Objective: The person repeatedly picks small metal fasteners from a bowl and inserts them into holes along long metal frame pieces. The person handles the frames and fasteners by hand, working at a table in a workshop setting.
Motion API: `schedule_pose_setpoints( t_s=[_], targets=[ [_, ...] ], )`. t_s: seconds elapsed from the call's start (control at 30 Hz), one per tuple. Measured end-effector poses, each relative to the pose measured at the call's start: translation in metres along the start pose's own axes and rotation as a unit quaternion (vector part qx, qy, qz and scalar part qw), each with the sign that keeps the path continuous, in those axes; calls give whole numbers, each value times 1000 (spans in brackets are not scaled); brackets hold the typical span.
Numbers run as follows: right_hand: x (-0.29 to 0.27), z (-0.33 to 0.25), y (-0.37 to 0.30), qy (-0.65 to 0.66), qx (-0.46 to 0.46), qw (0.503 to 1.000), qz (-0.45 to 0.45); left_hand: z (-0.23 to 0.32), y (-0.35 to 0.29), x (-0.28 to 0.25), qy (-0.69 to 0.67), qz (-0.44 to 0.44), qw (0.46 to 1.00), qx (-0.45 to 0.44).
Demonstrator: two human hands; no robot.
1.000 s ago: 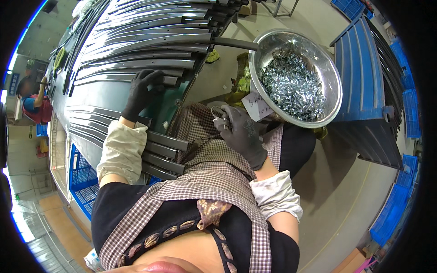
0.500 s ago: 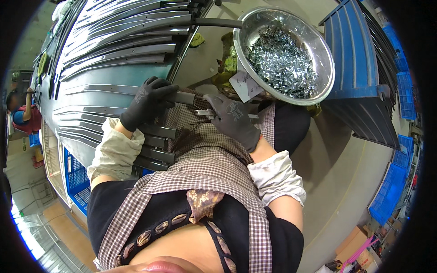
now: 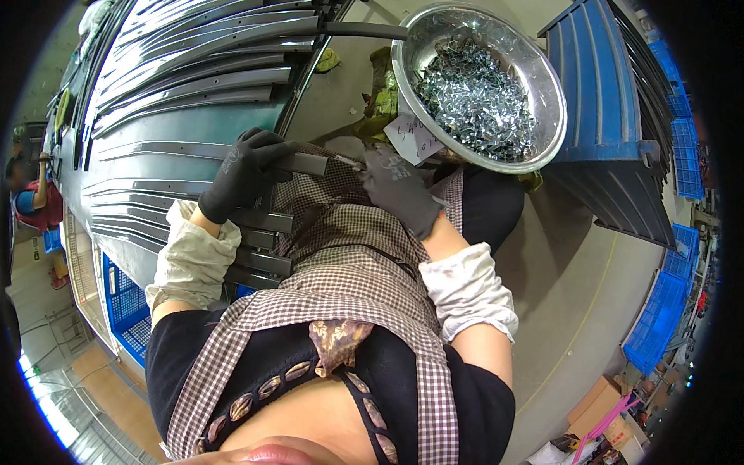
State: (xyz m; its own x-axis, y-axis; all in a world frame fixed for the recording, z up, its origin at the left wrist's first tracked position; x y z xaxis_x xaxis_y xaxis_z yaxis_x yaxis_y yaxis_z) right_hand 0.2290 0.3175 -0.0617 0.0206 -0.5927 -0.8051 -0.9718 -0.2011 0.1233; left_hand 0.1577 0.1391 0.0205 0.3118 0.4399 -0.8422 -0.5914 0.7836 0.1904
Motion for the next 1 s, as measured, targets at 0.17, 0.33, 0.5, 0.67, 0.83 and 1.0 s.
schedule_pose_setpoints(
  t_s=[0.17,0.33,0.5,0.67,0.83,1.0],
  targets=[
    [-19,-19,-15,131,-15,991,-24,1,0,-1,1,-7,1000,0],
    [-16,-29,-10,82,-59,995,9,2,0,-1,4,-3,1000,3],
    [-7,-36,3,87,-81,991,-64,2,-2,0,-3,-2,1000,16],
    [-11,-65,16,-80,-68,992,-75,-2,0,5,-3,-31,999,-13],
    [-30,-54,-1,-10,-71,996,-60,-5,-4,0,-119,-24,991,-55],
    [-130,36,-10,-91,77,990,72,-68,-36,-41,40,89,985,-142]
  ],
)
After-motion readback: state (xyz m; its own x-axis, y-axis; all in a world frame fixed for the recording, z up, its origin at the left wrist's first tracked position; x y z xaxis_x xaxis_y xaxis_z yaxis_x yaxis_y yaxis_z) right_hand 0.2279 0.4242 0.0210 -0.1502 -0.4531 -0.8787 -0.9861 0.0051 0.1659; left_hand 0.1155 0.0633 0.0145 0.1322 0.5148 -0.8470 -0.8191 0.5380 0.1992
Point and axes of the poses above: each hand's wrist, its own y-axis towards the middle knuckle, its own x-axis out of the palm, z = x × y, the point moved 10 cm from there along y, towards the middle knuckle, and after that the axes turned 5 degrees about -x, right-handed, at the moved point
